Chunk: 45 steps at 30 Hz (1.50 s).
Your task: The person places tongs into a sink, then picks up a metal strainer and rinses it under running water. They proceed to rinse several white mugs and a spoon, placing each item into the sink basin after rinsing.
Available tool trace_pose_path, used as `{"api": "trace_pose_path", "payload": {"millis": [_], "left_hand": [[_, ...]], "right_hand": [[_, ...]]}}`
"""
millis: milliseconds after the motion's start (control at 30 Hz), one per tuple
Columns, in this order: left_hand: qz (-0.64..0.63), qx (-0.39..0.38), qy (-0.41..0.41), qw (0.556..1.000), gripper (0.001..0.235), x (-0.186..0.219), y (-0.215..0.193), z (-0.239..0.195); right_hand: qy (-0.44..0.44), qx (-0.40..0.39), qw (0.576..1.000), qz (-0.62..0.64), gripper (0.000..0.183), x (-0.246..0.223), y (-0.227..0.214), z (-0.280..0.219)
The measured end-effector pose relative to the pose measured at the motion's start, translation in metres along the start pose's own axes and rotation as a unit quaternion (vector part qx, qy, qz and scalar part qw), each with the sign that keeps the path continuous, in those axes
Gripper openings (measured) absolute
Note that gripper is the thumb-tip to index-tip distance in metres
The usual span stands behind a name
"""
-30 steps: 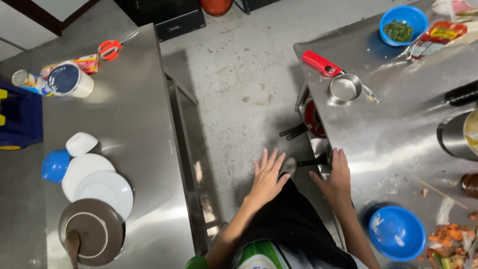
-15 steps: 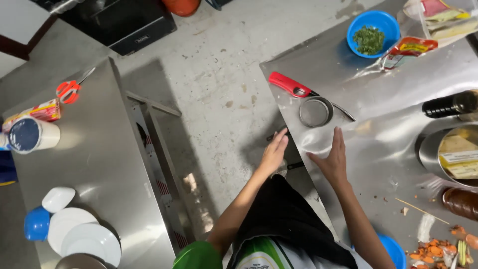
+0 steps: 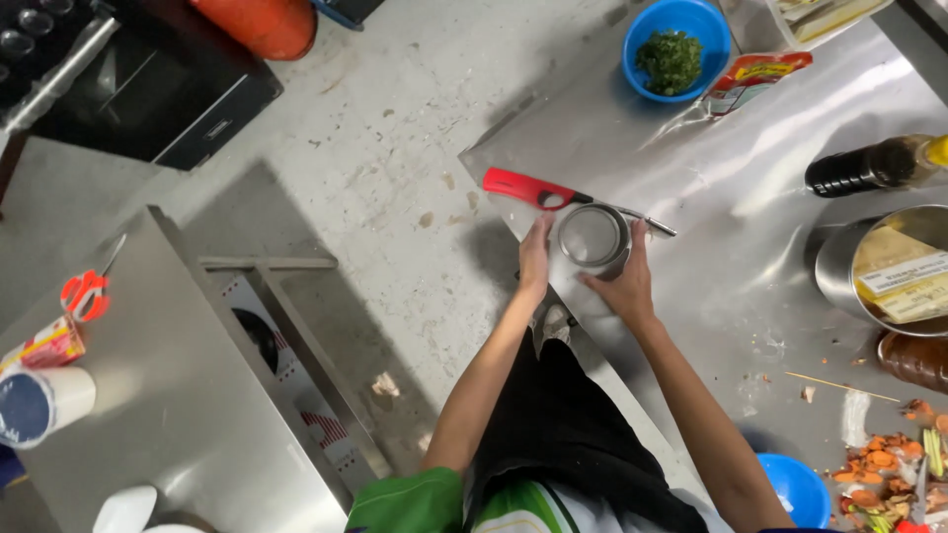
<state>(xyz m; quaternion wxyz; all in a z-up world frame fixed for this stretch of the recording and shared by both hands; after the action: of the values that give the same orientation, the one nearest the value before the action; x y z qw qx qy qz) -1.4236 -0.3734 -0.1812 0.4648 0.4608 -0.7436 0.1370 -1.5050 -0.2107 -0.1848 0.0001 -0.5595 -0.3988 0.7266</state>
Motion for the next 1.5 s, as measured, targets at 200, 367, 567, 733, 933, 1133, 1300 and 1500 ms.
{"api": "trace_pose_path", "payload": {"millis": [200, 367, 567, 733, 933, 1133, 1300, 1500], "left_hand": [[-0.025, -0.034, -0.001, 0.999, 0.058, -0.007, 0.007, 0.008], [0.049, -0.048, 0.020, 0.997, 0.053, 0.009, 0.010, -0.003], [0.060, -0.043, 0.057, 0.996, 0.047, 0.046, 0.016, -0.030], [0.052, -0.045, 0.089, 0.994, 0.045, 0.075, 0.010, -0.056], [-0.023, -0.038, 0.213, 0.976, 0.045, 0.118, 0.010, -0.090], [-0.185, -0.090, 0.242, 0.948, 0.062, 0.143, 0.001, -0.131], [-0.240, -0.031, 0.139, 0.960, 0.068, 0.086, -0.044, -0.134], [-0.308, 0.046, 0.086, 0.946, 0.065, 0.051, -0.082, -0.168]], "right_hand": [[0.010, 0.028, 0.999, 0.013, 0.153, 0.000, 0.014, 0.010], [0.037, 0.037, 0.998, 0.021, 0.152, 0.006, 0.022, 0.007], [0.049, 0.041, 0.997, 0.031, 0.151, -0.012, 0.019, 0.006], [0.033, 0.043, 0.998, 0.044, 0.154, -0.046, 0.001, 0.008], [-0.074, 0.074, 0.991, 0.085, 0.150, -0.118, -0.030, 0.016], [-0.215, 0.085, 0.967, 0.104, 0.144, -0.163, -0.043, 0.007], [-0.214, 0.024, 0.975, 0.047, 0.140, -0.155, -0.022, -0.023], [-0.139, -0.142, 0.979, 0.041, 0.136, -0.142, 0.009, -0.057]]}}
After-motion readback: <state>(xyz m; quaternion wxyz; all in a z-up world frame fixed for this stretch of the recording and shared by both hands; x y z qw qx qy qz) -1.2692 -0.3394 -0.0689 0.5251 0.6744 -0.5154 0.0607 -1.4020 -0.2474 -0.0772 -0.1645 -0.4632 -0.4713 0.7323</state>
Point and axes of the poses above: each hand's wrist, its own z-axis towards the middle knuckle, its own y-axis out of the palm, x = y × z, the point moved 3 cm from there along z, towards the middle knuckle, and after that the axes turned 3 degrees about -y, right-handed, at the moved point
